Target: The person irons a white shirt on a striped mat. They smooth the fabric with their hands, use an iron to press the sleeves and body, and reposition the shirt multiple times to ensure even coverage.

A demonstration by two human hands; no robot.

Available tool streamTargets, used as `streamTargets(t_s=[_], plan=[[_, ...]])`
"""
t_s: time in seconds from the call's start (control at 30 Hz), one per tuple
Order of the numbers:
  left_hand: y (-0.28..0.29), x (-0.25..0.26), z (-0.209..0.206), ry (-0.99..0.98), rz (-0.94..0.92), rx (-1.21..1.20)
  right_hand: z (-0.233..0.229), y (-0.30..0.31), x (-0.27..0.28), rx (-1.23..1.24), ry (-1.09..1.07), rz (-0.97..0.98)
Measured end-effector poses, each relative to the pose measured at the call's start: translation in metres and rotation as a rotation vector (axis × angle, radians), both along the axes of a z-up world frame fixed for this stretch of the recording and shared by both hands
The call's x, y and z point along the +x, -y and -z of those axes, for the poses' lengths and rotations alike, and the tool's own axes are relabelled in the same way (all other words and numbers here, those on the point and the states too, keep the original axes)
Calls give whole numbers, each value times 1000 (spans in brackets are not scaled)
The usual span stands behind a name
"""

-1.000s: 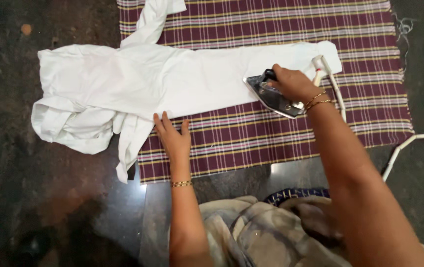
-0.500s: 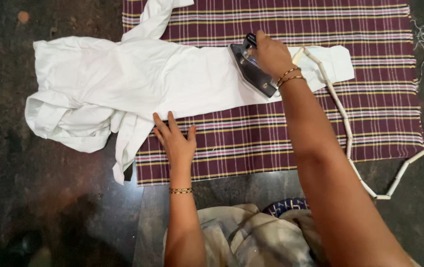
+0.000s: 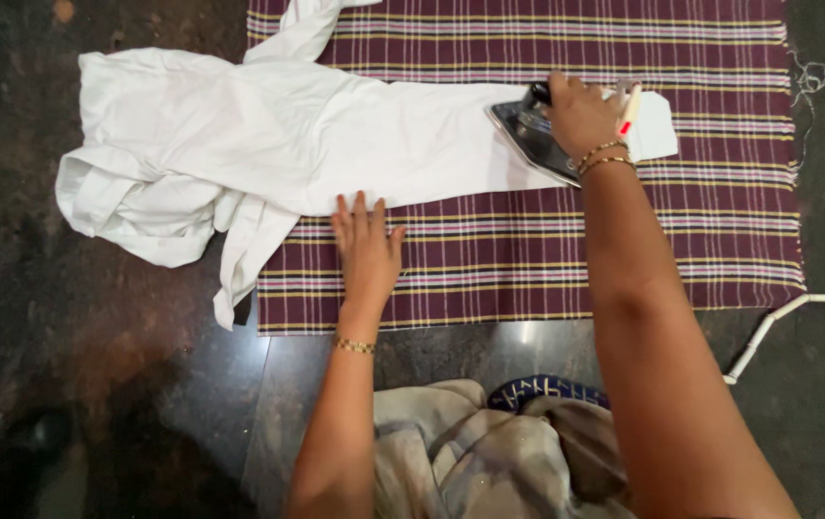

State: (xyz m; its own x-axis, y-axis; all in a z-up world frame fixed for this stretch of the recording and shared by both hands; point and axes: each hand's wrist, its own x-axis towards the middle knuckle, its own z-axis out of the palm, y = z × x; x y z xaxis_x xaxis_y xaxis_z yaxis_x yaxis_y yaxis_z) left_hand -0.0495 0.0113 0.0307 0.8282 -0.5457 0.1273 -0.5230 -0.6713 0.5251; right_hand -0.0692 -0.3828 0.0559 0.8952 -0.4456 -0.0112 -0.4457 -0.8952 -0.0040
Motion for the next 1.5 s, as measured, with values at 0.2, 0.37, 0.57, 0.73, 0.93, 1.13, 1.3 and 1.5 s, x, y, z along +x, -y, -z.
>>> streamTargets(t_s=[0.2,0.37,0.57,0.73,0.93,1.13,1.3,1.5], plan=[[56,78,42,103,127,79,-8,21,-47,18,-101,-96],[60,162,60,253,140,324,-17,25,-52,99,-249,-150],[45,187,65,174,39,443,-11,14,-58,21,-112,-173],[60,195,49,153,61,587,-12,-5,-32,65,-33,-91],[65,200,21,229,58,723,-7,-31,9,25,3,-95],[66,212,9,104,42,702,10,-49,58,-34,105,-136],[70,224,10,5,59,743,14,-54,80,86,118,-190],[74,237,24,68,16,425,9,-59,77,66,78,-185]])
